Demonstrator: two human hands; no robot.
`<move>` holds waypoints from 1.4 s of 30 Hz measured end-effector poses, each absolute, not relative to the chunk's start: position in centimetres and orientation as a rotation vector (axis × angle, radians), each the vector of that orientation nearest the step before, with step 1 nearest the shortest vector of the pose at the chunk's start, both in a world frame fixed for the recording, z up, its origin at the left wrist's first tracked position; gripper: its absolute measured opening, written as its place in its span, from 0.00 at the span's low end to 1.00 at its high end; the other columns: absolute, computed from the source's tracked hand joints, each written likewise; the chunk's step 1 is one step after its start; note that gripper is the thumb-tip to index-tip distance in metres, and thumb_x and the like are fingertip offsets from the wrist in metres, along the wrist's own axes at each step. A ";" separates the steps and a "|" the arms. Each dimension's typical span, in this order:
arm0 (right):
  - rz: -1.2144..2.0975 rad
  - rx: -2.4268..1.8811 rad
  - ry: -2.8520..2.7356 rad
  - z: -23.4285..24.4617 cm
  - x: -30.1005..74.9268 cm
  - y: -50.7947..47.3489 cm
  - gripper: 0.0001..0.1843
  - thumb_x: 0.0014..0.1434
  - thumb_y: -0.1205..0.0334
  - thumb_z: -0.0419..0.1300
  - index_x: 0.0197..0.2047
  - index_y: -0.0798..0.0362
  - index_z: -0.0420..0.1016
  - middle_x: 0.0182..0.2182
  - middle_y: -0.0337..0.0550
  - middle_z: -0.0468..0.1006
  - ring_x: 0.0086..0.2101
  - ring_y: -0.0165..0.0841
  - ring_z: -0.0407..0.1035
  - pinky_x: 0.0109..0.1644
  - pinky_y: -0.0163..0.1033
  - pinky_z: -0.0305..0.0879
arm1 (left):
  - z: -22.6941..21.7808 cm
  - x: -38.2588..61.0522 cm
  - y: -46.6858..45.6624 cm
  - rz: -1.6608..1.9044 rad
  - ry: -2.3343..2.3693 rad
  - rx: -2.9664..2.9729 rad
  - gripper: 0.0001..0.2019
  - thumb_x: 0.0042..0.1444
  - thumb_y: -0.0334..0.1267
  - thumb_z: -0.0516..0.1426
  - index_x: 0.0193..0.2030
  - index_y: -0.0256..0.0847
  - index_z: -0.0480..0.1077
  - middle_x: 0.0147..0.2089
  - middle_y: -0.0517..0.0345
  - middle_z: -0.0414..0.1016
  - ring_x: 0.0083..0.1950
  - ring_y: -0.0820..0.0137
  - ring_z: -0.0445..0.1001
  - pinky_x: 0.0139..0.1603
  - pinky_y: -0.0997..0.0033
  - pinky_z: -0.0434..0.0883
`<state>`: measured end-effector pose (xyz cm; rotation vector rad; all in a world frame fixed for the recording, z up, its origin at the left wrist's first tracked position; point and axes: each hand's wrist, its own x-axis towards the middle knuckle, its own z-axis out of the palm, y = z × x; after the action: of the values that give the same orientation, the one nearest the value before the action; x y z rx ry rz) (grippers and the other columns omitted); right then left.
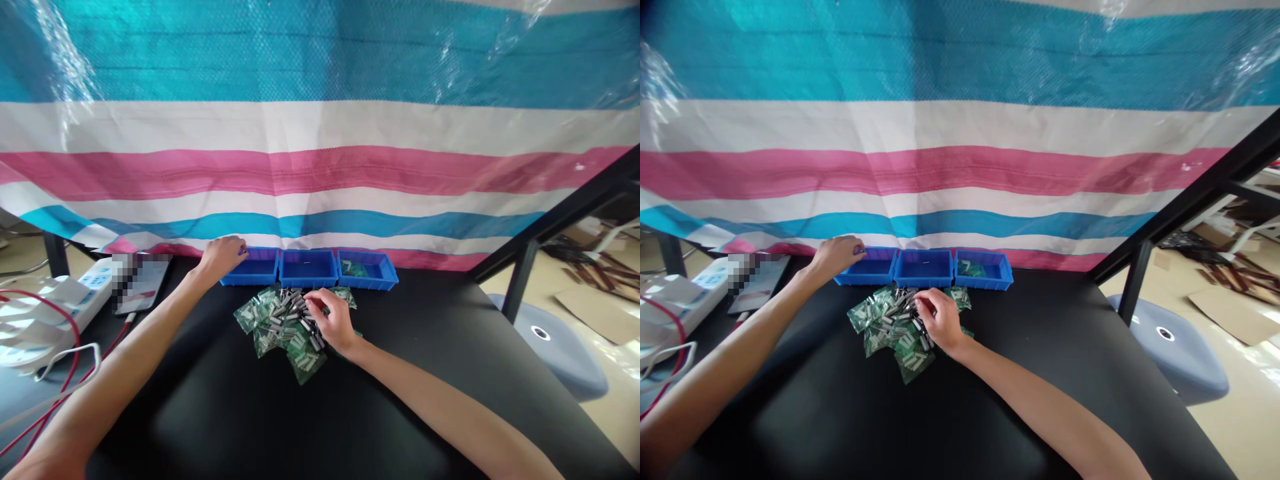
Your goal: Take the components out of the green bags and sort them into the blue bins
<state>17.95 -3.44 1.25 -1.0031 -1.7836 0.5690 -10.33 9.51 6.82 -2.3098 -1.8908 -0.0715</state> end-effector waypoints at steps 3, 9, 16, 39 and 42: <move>0.571 -1.003 -1.786 1.2 18.0 -3.4 0.08 0.64 0.62 0.54 0.37 0.52 0.75 0.30 0.41 0.75 0.29 0.31 0.69 0.35 0.35 0.64 | 6.6 -10.4 9.5 -0.016 -1.899 -2.290 0.12 0.56 0.42 0.53 0.40 0.40 0.74 0.44 0.50 0.78 0.45 0.58 0.75 0.38 0.70 0.64; 0.577 -0.987 -1.789 1.2 18.0 -3.4 0.09 0.64 0.62 0.54 0.37 0.53 0.74 0.29 0.41 0.74 0.29 0.31 0.68 0.34 0.34 0.63 | 6.0 -10.6 9.4 0.050 -1.896 -2.228 0.13 0.56 0.42 0.52 0.40 0.39 0.74 0.43 0.46 0.77 0.45 0.54 0.75 0.39 0.65 0.66; 0.578 -0.987 -1.792 1.2 17.9 -3.4 0.08 0.64 0.62 0.54 0.37 0.52 0.74 0.29 0.41 0.74 0.28 0.31 0.68 0.32 0.34 0.62 | 5.8 -10.4 9.2 0.073 -1.871 -2.216 0.13 0.57 0.41 0.52 0.42 0.37 0.73 0.46 0.42 0.76 0.45 0.52 0.75 0.38 0.64 0.66; 0.562 -0.994 -1.799 1.1 18.0 -3.3 0.09 0.64 0.62 0.54 0.37 0.52 0.75 0.29 0.41 0.74 0.29 0.31 0.67 0.33 0.35 0.62 | 7.3 -4.2 -0.5 0.519 -1.661 -2.666 0.10 0.47 0.44 0.64 0.31 0.39 0.78 0.36 0.42 0.80 0.40 0.53 0.79 0.40 0.62 0.72; 0.565 -0.999 -1.800 1.0 18.0 -3.3 0.09 0.64 0.62 0.54 0.37 0.52 0.75 0.29 0.41 0.74 0.28 0.31 0.67 0.33 0.35 0.62 | 7.4 -4.1 -0.6 0.560 -1.589 -2.670 0.05 0.48 0.34 0.60 0.31 0.37 0.77 0.36 0.41 0.80 0.39 0.51 0.79 0.37 0.61 0.73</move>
<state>17.97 -3.29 0.98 -0.9990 -1.7995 0.5647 -4.08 -0.60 7.37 -2.6701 -1.5893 0.5600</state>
